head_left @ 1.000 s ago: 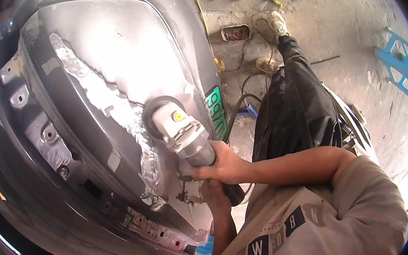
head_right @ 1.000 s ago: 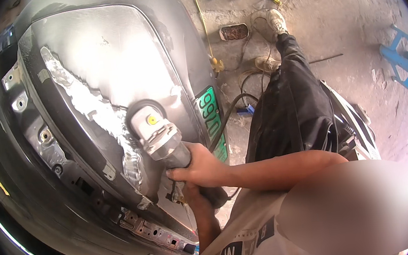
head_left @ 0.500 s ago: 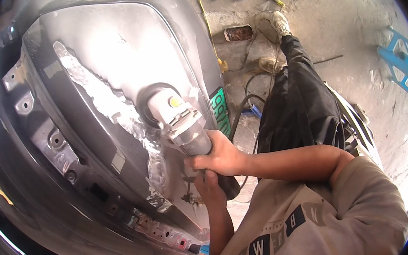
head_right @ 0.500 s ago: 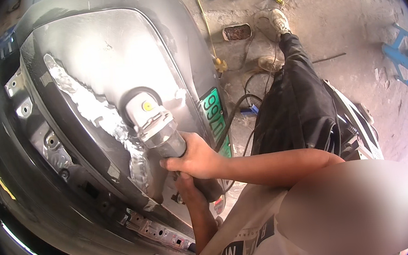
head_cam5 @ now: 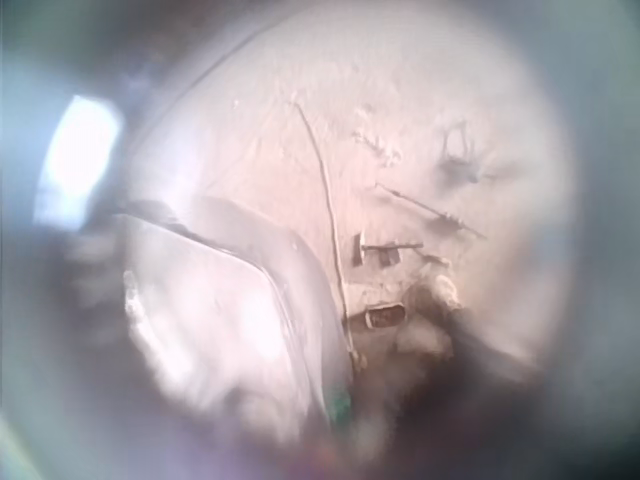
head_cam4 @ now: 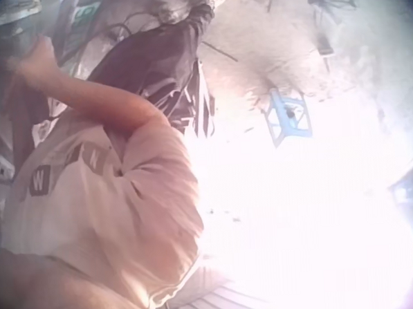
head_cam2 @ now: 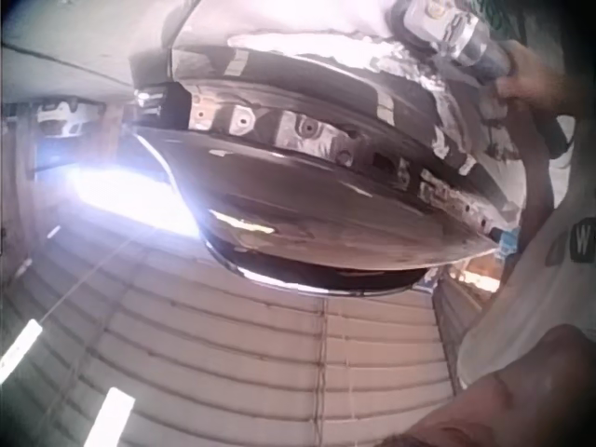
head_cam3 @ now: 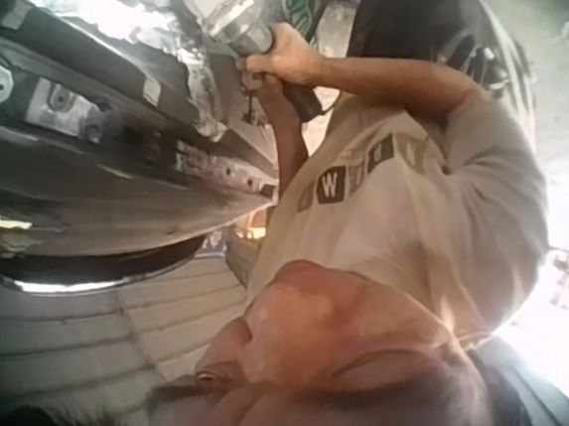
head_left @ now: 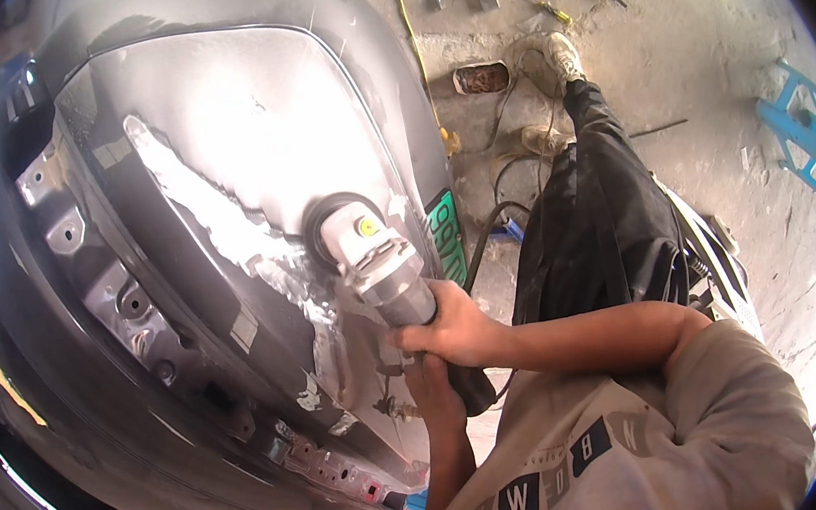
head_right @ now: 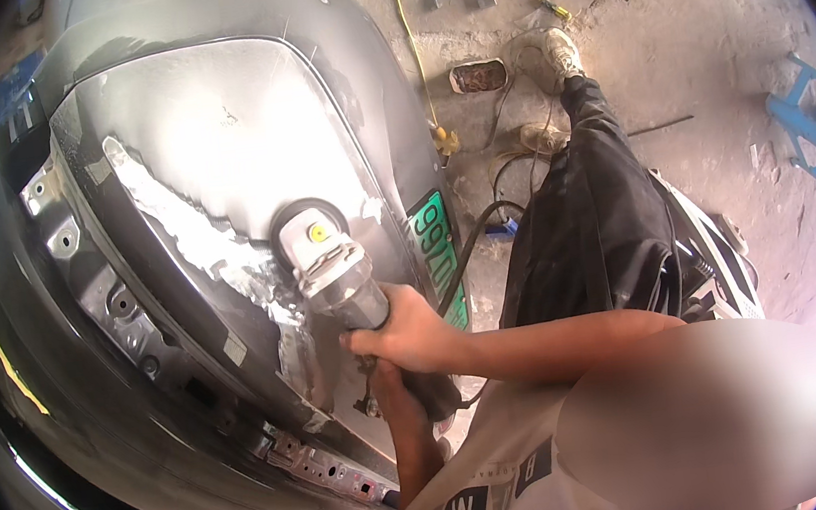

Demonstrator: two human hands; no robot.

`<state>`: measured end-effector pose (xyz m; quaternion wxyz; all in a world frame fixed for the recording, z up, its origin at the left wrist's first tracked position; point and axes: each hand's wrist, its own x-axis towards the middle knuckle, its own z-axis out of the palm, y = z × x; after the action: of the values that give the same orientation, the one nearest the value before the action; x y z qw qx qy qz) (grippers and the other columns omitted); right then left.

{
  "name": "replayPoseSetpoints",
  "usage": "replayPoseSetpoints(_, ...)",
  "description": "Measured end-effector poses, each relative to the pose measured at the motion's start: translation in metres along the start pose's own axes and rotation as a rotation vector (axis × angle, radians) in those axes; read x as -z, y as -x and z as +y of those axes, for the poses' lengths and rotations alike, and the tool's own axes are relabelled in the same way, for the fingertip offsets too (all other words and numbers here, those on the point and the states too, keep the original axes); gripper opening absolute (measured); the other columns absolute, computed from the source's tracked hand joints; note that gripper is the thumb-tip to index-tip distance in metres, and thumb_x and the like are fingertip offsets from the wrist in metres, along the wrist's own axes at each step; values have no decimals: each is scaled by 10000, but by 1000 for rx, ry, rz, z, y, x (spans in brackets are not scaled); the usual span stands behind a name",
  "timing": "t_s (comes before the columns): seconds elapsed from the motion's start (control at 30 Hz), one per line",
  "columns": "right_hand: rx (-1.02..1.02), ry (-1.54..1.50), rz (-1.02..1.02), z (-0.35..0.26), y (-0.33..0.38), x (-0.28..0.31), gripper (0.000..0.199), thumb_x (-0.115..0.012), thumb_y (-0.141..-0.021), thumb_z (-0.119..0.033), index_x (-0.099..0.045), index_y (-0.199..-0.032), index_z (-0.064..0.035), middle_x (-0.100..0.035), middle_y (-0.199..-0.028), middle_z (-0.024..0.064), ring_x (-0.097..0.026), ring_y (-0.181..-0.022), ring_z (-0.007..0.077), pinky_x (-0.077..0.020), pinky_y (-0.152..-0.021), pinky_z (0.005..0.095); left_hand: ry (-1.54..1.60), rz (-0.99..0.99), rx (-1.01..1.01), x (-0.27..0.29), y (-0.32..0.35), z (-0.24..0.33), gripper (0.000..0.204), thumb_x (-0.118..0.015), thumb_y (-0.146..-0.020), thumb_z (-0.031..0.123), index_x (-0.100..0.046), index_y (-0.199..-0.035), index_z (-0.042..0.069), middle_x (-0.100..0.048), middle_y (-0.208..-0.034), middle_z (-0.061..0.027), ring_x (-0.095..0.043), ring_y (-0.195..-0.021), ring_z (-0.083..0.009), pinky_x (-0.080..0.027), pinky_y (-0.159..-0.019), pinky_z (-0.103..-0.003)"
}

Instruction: The person walks through a garage, picks up a power cord, plugs it into a socket, and then uses an angle grinder to grind the surface of a car's rear bumper. Sparks are visible during the grinding process.

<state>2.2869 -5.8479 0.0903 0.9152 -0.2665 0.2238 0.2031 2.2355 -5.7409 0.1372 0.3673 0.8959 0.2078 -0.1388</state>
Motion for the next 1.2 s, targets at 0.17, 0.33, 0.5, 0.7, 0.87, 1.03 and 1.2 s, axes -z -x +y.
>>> replayPoseSetpoints(0.17, 16, -43, -38, -8, -5, 0, 432, -708, -752, -185, -569, -1072, 70, -652, -878, 112, -590, -823, 149, -490, -768, 317, -11, -287, 114, 26, -20, 9, 590, -462, -959, 444, -528, -1187, -96, -585, -1170, -177, -571, -1059, -262, -438, -872, -371)
replayPoseSetpoints(0.33, -102, 28, 15, -7, 1, 4, 445, -715, -752, -189, -569, -1076, 79, -652, -888, 114, -589, -811, 143, -492, -759, 318, 52, -29, 43, -1, -2, -5, 604, -416, -965, 486, -561, -1131, -76, -620, -1054, -132, -598, -939, -197, -459, -778, -323)
replayPoseSetpoints(0.5, 10, -10, -32, -8, -4, 1, 437, -710, -762, -200, -577, -1080, 68, -657, -899, 114, -597, -832, 148, -489, -781, 325, 42, -276, 99, 21, -15, 8, 617, -436, -963, 480, -536, -1168, -93, -603, -1128, -180, -573, -1057, -261, -440, -865, -366)
replayPoseSetpoints(0.7, -135, 19, 30, 6, 4, 6, 439, -715, -761, -193, -579, -1086, 68, -662, -906, 112, -606, -855, 158, -486, -797, 326, 63, -159, 205, 8, 3, -5, 649, -430, -961, 509, -524, -1182, -94, -604, -1118, -177, -567, -1062, -248, -439, -866, -363)
replayPoseSetpoints(0.87, -23, 10, -37, 8, 0, 5, 430, -712, -768, -201, -578, -1081, 61, -660, -904, 116, -608, -841, 151, -491, -772, 317, 3, -229, 85, 18, -4, 3, 625, -422, -967, 483, -531, -1175, -95, -610, -1108, -184, -582, -1042, -263, -448, -855, -369)
replayPoseSetpoints(1.03, -91, -7, 35, 24, 7, 5, 409, -715, -767, -184, -573, -1063, 60, -651, -851, 96, -600, -749, 121, -498, -690, 298, -43, -193, 157, 18, 6, -14, 608, -428, -963, 464, -539, -1155, -102, -618, -1069, -198, -598, -994, -251, -457, -825, -366)
replayPoseSetpoints(1.2, -9, -69, -13, 18, 7, 1, 376, -710, -764, -172, -575, -1027, 61, -637, -816, 78, -586, -725, 107, -495, -660, 301, -96, -270, 100, 28, 1, -10, 591, -415, -971, 456, -556, -1119, -99, -639, -986, -204, -612, -920, -251, -460, -772, -374)
